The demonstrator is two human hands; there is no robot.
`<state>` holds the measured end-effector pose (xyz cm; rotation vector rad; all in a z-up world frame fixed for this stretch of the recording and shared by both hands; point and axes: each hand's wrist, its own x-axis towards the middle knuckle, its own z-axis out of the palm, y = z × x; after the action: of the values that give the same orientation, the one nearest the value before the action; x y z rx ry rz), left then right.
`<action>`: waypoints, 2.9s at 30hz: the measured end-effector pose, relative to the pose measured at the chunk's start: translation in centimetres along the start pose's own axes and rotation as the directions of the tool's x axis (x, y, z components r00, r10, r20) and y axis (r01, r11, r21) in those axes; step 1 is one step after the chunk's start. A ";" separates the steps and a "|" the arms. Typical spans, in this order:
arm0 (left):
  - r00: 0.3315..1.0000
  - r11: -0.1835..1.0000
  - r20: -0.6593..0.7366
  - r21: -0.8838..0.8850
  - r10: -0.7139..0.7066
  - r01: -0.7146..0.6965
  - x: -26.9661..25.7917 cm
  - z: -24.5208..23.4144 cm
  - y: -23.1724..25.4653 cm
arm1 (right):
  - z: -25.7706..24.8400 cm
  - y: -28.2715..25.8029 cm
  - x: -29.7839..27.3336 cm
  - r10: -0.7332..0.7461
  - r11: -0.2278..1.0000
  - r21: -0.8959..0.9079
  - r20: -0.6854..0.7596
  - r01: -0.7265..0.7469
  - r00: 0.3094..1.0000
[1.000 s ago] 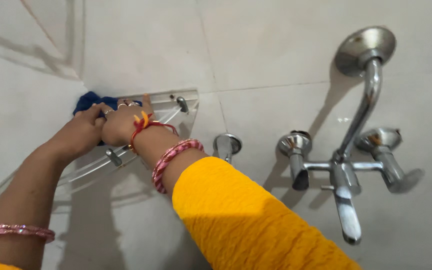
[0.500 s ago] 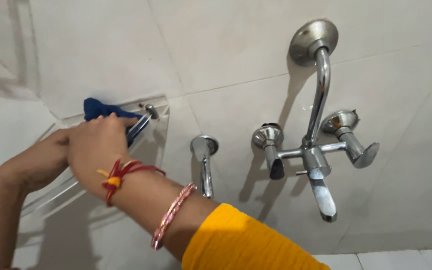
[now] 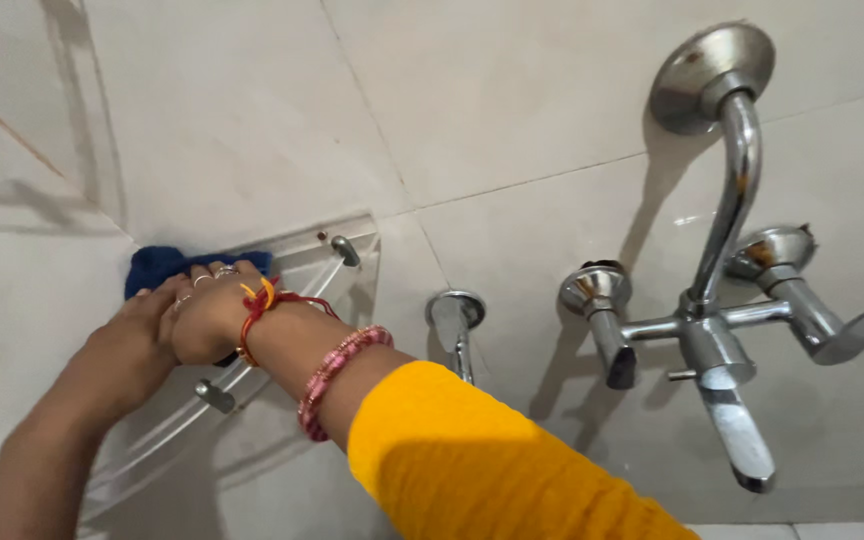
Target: The person wipes a corner shelf with a blue cloth and then picks up small objects from the floor by hand.
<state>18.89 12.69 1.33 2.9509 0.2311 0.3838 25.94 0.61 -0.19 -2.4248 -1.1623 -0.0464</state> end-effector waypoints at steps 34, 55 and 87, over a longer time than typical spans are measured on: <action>0.957 0.980 -0.222 0.113 0.185 -0.164 0.2 0.8 -2.0 | -1.2 0.3 0.8 -0.066 0.993 -0.093 0.028 0.069 0.997; 0.967 0.946 -0.087 0.203 -0.238 0.251 -6.5 -4.7 5.7 | -6.1 -1.1 -6.4 -0.097 0.981 -0.145 0.189 0.126 0.977; 0.992 0.942 -0.001 0.312 -0.129 0.123 -2.1 -2.6 1.0 | 3.3 1.8 5.9 -0.271 0.948 -0.197 -0.092 0.250 0.958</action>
<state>16.29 11.72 3.51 3.2216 0.5211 0.3274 30.56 5.32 -2.50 -2.3666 -1.4730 -0.3897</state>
